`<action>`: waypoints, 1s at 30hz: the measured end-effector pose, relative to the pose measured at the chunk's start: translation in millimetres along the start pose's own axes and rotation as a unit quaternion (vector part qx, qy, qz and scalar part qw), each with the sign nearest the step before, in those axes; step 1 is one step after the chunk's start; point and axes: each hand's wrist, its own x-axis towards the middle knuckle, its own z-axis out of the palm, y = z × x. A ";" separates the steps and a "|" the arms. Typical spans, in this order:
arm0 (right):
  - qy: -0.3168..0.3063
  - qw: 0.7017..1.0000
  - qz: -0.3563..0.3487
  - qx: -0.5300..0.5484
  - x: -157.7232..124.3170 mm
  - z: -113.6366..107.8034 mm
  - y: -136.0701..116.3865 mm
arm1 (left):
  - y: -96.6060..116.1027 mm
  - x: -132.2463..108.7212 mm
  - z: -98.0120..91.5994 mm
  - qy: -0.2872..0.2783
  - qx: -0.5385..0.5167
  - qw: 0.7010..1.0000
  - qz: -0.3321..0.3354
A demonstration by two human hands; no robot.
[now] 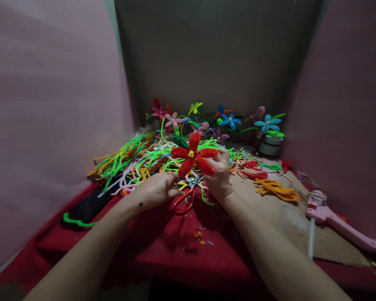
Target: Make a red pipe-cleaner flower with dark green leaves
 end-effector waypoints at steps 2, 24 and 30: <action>0.006 1.000 0.012 -0.006 -0.7 0.6 1.9 | 4.5 0.0 15.5 -0.006 0.049 0.998 0.030; 0.056 0.997 0.044 -0.005 2.1 1.2 11.9 | 2.4 -29.7 24.1 -0.023 0.126 0.991 -0.037; 0.058 0.998 0.033 -0.011 0.8 1.9 10.3 | -6.8 -55.4 -1.5 0.125 0.126 0.969 -0.170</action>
